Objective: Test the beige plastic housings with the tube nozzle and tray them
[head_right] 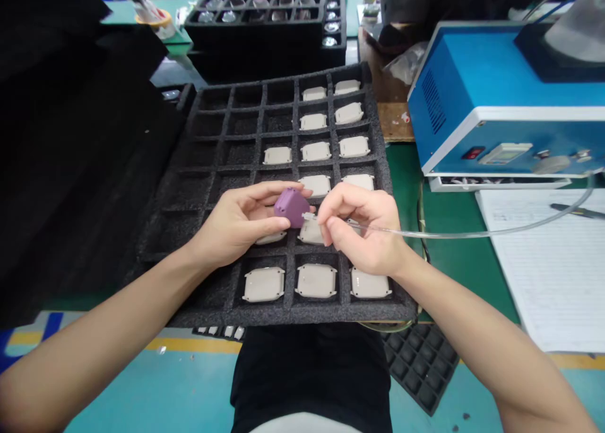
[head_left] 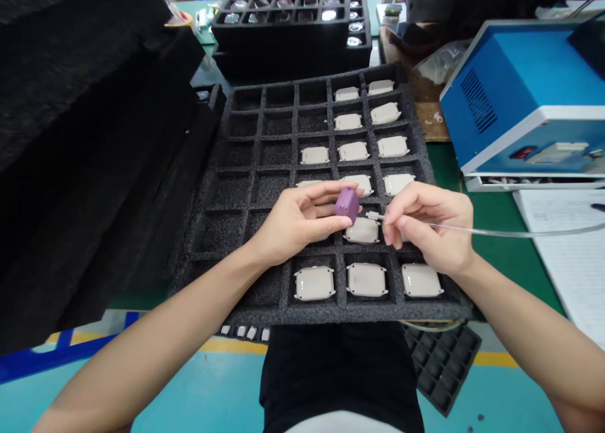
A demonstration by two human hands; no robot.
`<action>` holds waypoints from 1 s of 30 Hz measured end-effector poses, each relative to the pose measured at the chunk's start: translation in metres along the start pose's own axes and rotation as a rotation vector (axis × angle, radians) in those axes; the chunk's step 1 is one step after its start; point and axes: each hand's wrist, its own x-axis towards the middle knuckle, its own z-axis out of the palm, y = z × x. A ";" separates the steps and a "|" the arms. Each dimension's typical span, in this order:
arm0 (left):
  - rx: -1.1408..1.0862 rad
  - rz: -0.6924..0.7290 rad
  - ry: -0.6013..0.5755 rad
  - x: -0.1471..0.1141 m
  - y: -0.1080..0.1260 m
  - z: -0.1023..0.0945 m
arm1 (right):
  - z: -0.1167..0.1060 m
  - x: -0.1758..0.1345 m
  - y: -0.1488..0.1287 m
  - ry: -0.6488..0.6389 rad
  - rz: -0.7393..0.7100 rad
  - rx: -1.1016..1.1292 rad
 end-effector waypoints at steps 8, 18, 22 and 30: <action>0.012 -0.015 -0.025 0.001 -0.002 0.001 | 0.003 0.003 -0.003 0.032 0.088 -0.002; 0.049 -0.048 -0.023 0.000 0.000 0.002 | 0.003 0.003 -0.001 0.025 0.086 0.030; 0.050 -0.046 -0.023 0.000 0.001 0.003 | 0.003 0.003 -0.001 0.029 0.100 0.014; 0.028 -0.064 -0.017 0.000 0.001 0.003 | 0.004 0.004 -0.002 0.029 0.087 0.016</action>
